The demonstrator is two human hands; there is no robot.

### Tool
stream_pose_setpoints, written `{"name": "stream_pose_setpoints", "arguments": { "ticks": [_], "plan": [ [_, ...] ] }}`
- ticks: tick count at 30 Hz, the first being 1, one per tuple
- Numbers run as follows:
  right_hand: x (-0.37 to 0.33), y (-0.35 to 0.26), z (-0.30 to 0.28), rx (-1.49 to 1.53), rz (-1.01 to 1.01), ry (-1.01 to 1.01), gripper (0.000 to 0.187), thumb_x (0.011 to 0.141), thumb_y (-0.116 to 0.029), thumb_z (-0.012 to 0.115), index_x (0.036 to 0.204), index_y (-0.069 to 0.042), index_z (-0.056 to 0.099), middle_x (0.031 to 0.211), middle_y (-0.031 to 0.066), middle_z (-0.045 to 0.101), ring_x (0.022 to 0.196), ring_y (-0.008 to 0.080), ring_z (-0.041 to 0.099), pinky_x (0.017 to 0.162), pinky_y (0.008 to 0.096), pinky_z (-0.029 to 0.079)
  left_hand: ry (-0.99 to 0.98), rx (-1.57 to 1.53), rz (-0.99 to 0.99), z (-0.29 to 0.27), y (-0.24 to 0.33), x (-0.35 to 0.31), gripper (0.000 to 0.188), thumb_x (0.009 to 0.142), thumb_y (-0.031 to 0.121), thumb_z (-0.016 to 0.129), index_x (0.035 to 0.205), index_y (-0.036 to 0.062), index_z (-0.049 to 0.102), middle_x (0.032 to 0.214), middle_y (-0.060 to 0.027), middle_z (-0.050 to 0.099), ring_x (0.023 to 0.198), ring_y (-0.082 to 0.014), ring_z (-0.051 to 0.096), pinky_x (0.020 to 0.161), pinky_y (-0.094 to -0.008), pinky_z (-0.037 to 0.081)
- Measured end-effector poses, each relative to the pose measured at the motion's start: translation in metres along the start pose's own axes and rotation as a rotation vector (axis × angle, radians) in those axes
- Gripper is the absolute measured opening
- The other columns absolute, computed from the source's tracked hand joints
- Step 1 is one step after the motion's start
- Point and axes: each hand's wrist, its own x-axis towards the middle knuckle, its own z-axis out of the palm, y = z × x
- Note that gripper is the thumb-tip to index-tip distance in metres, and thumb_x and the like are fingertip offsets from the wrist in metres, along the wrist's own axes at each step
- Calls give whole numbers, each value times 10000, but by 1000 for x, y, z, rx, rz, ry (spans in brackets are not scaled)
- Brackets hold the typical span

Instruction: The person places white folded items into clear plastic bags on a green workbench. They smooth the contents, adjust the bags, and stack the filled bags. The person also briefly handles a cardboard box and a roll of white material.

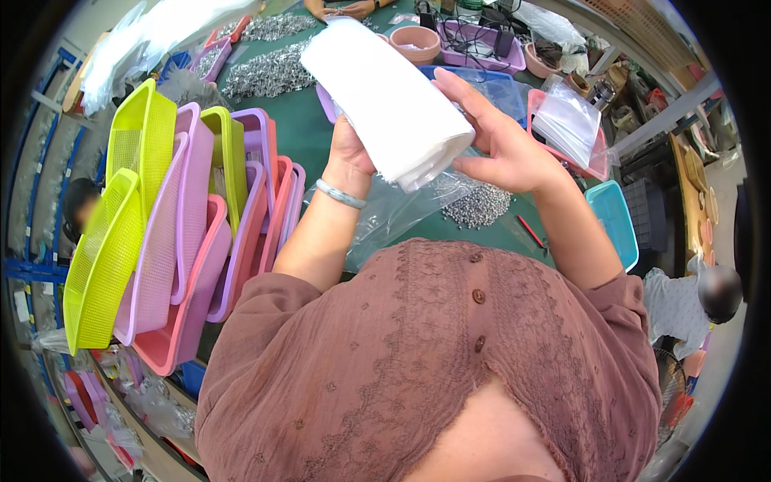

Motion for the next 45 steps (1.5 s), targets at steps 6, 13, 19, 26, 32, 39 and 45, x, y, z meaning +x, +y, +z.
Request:
{"name": "stream_pose_setpoints", "arguments": {
  "ticks": [6, 13, 19, 26, 32, 39, 45],
  "plan": [
    [4, -1, 15, 170, -27, 110, 858, 651, 68, 575, 1384, -58, 146, 1344, 119, 306, 1072, 169, 468, 896, 315, 408, -217, 79, 106, -4, 1, 0, 507, 857, 323, 499, 1249, 28, 370, 1171, -168, 502, 1018, -299, 546, 827, -427, 489],
    [3, -1, 33, 67, -114, 219, 850, 651, 37, 594, 1377, -71, 167, 1311, 114, 346, 1058, 185, 476, 853, 317, 433, -212, 257, 149, 4, 1, 3, 589, 823, 374, 508, 1288, 66, 320, 1218, -173, 458, 1079, -308, 509, 887, -452, 449],
    [6, -9, 31, -29, -208, 242, 756, 666, -33, 595, 1341, -62, 256, 1235, 115, 411, 1014, 184, 499, 766, 305, 465, -222, 539, 172, 29, -2, -9, 545, 844, 384, 493, 1240, 38, 349, 1222, -178, 440, 1069, -301, 515, 859, -416, 475],
    [4, -30, 20, -304, -383, 271, 657, 641, -100, 642, 1252, -65, 401, 1205, 116, 445, 1021, 212, 510, 771, 310, 468, -404, 411, 135, 52, -4, -13, 533, 858, 392, 471, 1235, 33, 358, 1230, -180, 432, 1094, -296, 490, 867, -406, 468],
    [10, -44, 11, -697, -569, 308, 569, 638, -148, 700, 1162, -51, 499, 1175, 154, 492, 1062, 277, 500, 789, 332, 466, -344, 408, 200, 20, 12, -2, 530, 865, 396, 454, 1245, 38, 364, 1224, -166, 449, 1113, -297, 474, 883, -408, 456],
    [11, -40, 9, -391, -455, 300, 427, 741, -182, 679, 1112, -28, 535, 1000, 135, 590, 898, 216, 577, 728, 299, 470, -330, 393, 210, 24, 13, -5, 543, 862, 409, 452, 1249, 39, 364, 1224, -161, 453, 1114, -297, 473, 890, -409, 449],
    [23, -32, 4, -216, -448, 449, 308, 844, -211, 587, 1075, -10, 548, 816, 81, 622, 701, 104, 552, 635, 249, 460, -347, 393, 207, 29, 13, -2, 554, 859, 420, 450, 1252, 40, 365, 1225, -157, 457, 1115, -297, 472, 896, -410, 443]
  ]
}}
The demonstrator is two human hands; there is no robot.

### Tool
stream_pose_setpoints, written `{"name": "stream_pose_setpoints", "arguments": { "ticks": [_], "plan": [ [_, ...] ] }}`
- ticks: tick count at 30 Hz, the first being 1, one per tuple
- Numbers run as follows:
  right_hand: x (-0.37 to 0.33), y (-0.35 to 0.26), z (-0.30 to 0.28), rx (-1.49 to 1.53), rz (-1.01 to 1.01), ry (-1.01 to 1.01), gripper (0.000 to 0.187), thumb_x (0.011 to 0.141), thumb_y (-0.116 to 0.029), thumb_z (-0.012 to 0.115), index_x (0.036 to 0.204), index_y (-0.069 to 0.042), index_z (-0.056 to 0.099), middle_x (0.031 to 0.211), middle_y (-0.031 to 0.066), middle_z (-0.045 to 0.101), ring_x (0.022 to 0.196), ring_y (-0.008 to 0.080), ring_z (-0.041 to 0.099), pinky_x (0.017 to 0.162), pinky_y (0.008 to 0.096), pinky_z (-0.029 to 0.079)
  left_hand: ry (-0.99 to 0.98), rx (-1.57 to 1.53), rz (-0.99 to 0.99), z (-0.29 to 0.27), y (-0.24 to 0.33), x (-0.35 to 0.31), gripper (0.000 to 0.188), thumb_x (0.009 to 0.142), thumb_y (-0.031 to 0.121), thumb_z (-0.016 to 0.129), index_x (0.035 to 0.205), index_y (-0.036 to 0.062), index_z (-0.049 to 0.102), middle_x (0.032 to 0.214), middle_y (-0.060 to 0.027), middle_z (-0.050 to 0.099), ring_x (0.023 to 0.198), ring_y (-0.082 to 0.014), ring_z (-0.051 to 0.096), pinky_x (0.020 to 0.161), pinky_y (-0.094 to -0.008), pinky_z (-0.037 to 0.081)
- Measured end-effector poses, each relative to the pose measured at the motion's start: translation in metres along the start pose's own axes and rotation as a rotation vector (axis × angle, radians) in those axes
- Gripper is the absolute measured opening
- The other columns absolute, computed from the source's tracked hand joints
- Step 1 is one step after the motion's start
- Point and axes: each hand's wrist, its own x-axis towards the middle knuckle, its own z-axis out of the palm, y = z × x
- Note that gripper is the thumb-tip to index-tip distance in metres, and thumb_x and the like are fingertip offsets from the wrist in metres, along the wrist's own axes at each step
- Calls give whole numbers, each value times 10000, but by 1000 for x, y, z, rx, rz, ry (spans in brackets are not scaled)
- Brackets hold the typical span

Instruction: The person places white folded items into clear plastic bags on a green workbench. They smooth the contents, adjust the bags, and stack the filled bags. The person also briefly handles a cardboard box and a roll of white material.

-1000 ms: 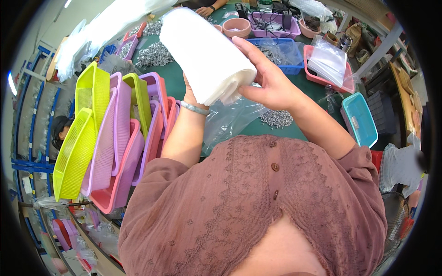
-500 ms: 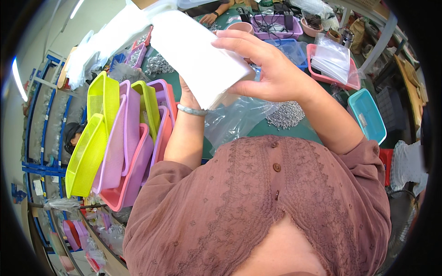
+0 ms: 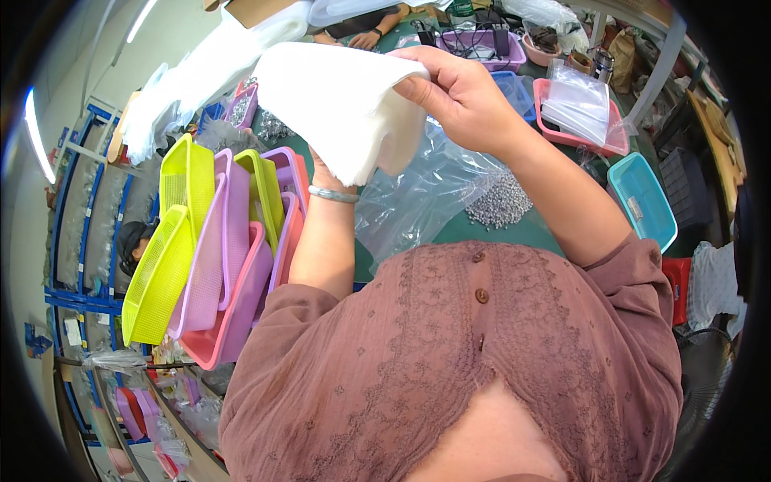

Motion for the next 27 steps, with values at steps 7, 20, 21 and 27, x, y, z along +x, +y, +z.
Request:
{"name": "stream_pose_setpoints", "arguments": {
  "ticks": [7, 20, 21, 27],
  "plan": [
    [0, -12, 1, -509, -287, 204, 495, 703, -96, 650, 1168, -61, 483, 936, 142, 607, 807, 284, 611, 689, 319, 488, -3, -7, 1, 2, 5, 5, 568, 855, 434, 447, 1256, 40, 366, 1225, -152, 461, 1116, -297, 471, 903, -411, 436],
    [6, 9, 2, 468, 360, 394, 240, 829, -149, 592, 998, 21, 589, 918, 67, 619, 806, 152, 589, 705, 281, 469, 58, -64, -26, -8, -12, 2, 592, 849, 458, 443, 1264, 42, 367, 1226, -142, 468, 1117, -298, 469, 916, -413, 423],
    [5, 15, 2, 533, 383, 448, 243, 828, -144, 591, 998, 29, 584, 920, 75, 618, 810, 157, 588, 707, 284, 469, 62, -66, -30, -9, -14, 2, 594, 848, 460, 443, 1264, 42, 367, 1227, -141, 468, 1117, -298, 468, 917, -413, 422],
    [-3, 40, -1, 731, 563, 668, 310, 839, -130, 562, 1074, 66, 510, 1020, 139, 587, 891, 227, 590, 765, 344, 482, 99, -85, -47, -15, -13, -8, 606, 845, 471, 441, 1268, 43, 368, 1227, -137, 472, 1118, -298, 467, 923, -414, 416]
  ]
}}
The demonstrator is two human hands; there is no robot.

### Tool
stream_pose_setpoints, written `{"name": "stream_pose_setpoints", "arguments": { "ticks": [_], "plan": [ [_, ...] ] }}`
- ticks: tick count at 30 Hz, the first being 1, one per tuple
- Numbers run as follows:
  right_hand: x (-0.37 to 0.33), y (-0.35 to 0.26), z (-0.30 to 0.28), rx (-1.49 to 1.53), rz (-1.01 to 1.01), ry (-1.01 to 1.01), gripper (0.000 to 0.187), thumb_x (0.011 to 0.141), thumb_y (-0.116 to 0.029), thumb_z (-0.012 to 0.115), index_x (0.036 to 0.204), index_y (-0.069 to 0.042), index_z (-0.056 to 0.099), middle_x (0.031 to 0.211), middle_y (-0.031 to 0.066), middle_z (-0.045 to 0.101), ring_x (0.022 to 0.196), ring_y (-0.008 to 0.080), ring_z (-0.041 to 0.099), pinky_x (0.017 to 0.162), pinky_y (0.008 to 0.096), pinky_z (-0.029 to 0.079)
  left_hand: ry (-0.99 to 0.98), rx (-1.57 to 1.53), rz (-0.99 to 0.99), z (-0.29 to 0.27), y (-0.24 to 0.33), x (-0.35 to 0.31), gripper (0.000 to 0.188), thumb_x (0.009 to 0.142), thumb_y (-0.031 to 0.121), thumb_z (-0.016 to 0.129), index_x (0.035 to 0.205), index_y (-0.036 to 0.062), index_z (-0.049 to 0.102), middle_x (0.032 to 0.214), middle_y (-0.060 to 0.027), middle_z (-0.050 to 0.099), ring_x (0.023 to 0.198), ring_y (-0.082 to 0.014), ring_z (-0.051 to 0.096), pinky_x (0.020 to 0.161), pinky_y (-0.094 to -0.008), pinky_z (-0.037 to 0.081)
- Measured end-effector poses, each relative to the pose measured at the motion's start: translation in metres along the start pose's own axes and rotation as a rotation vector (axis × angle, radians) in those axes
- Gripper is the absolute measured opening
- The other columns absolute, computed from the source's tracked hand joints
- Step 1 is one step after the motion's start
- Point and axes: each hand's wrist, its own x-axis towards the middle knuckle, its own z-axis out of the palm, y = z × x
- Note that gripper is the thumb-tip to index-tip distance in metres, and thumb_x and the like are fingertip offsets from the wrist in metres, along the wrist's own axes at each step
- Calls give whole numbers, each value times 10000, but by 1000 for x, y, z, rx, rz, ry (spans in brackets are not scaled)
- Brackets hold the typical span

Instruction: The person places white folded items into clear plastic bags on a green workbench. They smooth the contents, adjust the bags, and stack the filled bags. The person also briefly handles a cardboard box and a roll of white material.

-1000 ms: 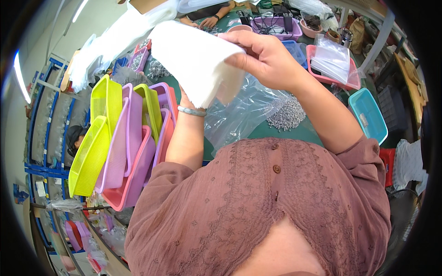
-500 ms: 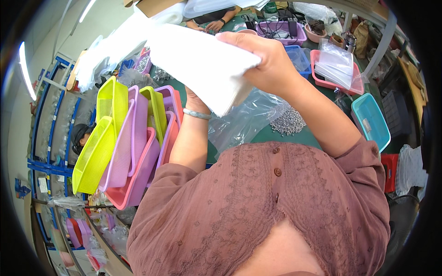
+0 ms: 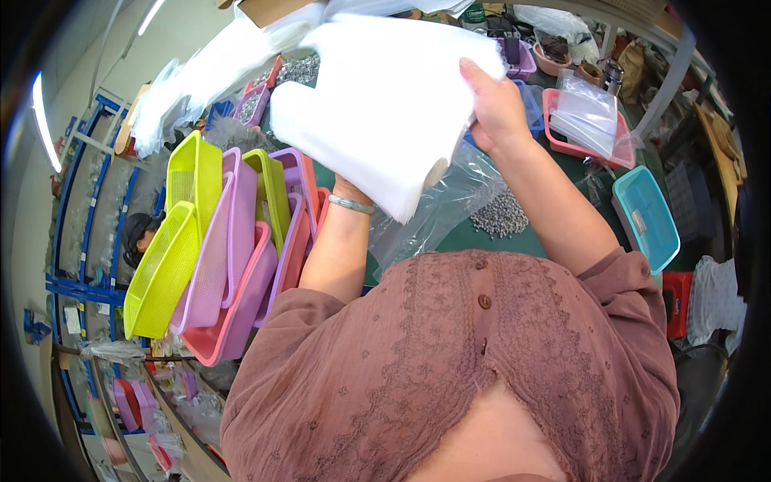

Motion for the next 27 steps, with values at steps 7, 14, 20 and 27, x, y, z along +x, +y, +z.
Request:
{"name": "stream_pose_setpoints", "arguments": {
  "ticks": [7, 14, 20, 27],
  "plan": [
    [15, 0, -23, 4, -10, 129, 351, 861, -150, 527, 1113, 88, 466, 1066, 168, 565, 933, 260, 585, 802, 367, 485, 66, -43, -31, -20, -4, -15, 619, 842, 484, 439, 1272, 44, 369, 1228, -131, 475, 1119, -298, 466, 930, -415, 409],
    [24, 5, -52, -12, -47, 133, 357, 867, -142, 512, 1133, 86, 441, 1077, 177, 555, 944, 265, 580, 812, 371, 485, 270, -63, -5, -54, -16, -41, 632, 838, 497, 436, 1275, 45, 370, 1228, -126, 479, 1120, -298, 465, 936, -416, 403],
    [27, 7, -67, 23, -14, 102, 379, 866, -160, 513, 1165, 57, 427, 1100, 172, 547, 987, 274, 559, 847, 388, 466, 320, -191, 120, -49, -16, -53, 847, 688, 654, 542, 1268, 55, 392, 1285, -115, 433, 1182, -303, 391, 1004, -461, 287],
    [25, -2, -73, 118, 148, 110, 374, 868, -173, 494, 1173, 37, 433, 1106, 176, 545, 991, 296, 552, 866, 414, 447, 257, -176, 80, -52, -18, -63, 805, 666, 488, 675, 1274, 49, 382, 1284, -120, 429, 1190, -308, 380, 1013, -476, 261]
  ]
}}
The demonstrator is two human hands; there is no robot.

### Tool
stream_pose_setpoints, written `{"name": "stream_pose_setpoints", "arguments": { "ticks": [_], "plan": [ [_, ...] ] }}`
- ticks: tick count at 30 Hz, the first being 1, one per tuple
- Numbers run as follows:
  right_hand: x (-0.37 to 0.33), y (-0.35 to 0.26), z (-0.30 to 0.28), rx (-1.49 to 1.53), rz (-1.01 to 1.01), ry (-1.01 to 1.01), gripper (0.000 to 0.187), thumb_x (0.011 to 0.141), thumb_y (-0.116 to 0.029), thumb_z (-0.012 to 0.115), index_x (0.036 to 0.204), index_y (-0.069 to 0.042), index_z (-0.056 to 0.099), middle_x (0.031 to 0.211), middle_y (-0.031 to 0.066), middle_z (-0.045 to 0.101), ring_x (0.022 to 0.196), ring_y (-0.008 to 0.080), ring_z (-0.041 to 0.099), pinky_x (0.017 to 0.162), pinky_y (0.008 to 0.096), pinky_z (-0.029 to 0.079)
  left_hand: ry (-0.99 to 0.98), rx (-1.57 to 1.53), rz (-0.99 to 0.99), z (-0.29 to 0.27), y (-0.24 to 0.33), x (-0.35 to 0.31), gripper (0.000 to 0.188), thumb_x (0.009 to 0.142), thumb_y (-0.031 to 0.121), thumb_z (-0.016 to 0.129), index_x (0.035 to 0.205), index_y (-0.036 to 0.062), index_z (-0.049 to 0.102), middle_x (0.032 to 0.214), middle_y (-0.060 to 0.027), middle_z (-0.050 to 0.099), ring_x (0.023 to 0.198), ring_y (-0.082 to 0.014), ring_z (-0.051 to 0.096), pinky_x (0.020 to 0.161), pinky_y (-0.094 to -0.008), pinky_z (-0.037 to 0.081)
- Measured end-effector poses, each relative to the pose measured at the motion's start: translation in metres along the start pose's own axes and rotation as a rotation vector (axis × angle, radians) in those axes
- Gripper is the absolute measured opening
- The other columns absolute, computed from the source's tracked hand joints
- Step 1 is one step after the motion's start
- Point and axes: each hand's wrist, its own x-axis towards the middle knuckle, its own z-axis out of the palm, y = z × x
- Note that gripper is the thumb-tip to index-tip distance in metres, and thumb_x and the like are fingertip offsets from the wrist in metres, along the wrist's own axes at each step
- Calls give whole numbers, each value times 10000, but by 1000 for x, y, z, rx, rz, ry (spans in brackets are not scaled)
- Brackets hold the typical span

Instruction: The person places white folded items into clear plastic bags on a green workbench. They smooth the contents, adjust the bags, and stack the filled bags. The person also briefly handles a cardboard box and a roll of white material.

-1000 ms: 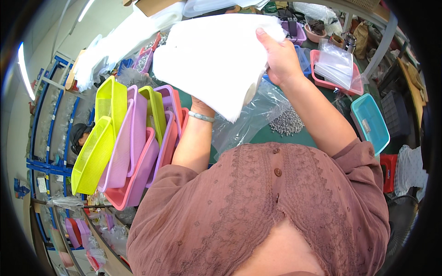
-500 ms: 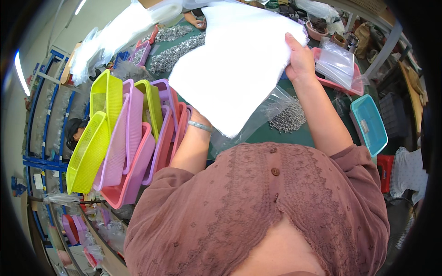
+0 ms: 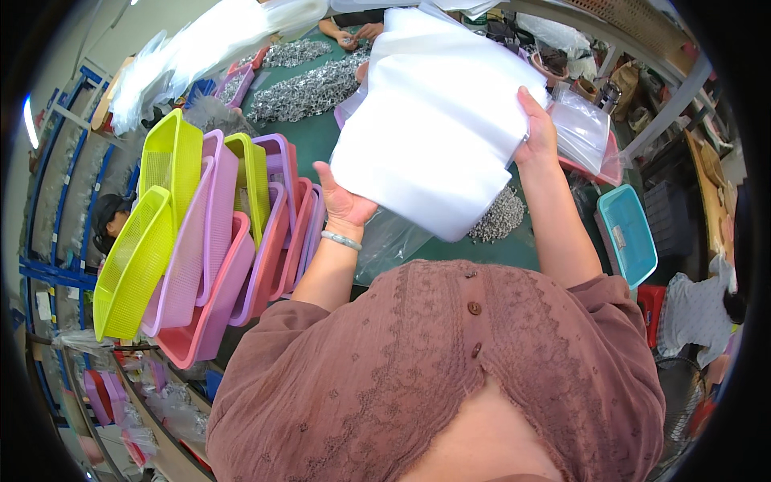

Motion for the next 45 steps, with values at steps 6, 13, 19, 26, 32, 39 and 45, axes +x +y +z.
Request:
{"name": "stream_pose_setpoints", "arguments": {
  "ticks": [6, 13, 19, 26, 32, 39, 45],
  "plan": [
    [6, -8, -9, 39, 69, -119, 390, 862, -196, 506, 1170, 34, 438, 1107, 174, 548, 1008, 301, 542, 882, 420, 435, 157, 228, -55, -5, -7, 10, 562, 722, 53, 631, 1237, 34, 407, 1200, -111, 493, 1110, -286, 467, 963, -440, 351],
    [14, 4, -24, 2, 97, -75, 394, 857, -196, 521, 1165, 38, 441, 1102, 168, 552, 996, 294, 548, 883, 407, 434, 297, 264, -46, -17, -9, 13, 436, 791, 62, 574, 1199, -1, 433, 1152, -142, 522, 1069, -307, 499, 933, -464, 392],
    [11, 38, -54, -168, 49, 77, 374, 848, -153, 541, 1150, 46, 449, 1089, 161, 554, 970, 280, 560, 858, 400, 448, 586, 177, -153, -37, -8, 20, 396, 813, 76, 565, 1181, -9, 448, 1149, -158, 525, 1046, -308, 515, 914, -438, 411],
    [-11, 77, -72, -166, 186, 147, 354, 837, -122, 562, 1138, 32, 456, 1083, 158, 553, 965, 279, 561, 845, 397, 458, 754, 189, -143, -53, -15, -6, 381, 848, 156, 552, 1181, 1, 453, 1170, -167, 514, 1073, -317, 498, 916, -449, 408],
    [-28, 91, -72, -146, 281, 208, 329, 849, -104, 538, 1131, 40, 451, 1078, 173, 551, 960, 290, 565, 841, 418, 466, 740, 95, -153, -50, -28, -51, 453, 853, 204, 560, 1235, 23, 398, 1226, -145, 464, 1136, -292, 442, 967, -443, 365],
    [-43, 100, -83, -179, 342, 160, 384, 885, -170, 480, 1175, 70, 405, 1133, 215, 515, 1021, 319, 536, 895, 438, 429, 727, 142, -217, -28, -47, -77, 483, 837, 132, 565, 1253, 18, 347, 1229, -141, 439, 1139, -270, 429, 980, -415, 357],
    [-34, 102, -95, -22, 379, 191, 386, 884, -162, 480, 1203, 34, 390, 1176, 193, 490, 1076, 313, 494, 928, 439, 395, 687, 348, -198, -41, -32, -45, 462, 820, 102, 548, 1221, -44, 370, 1200, -171, 477, 1109, -294, 465, 962, -413, 378]
  ]
}}
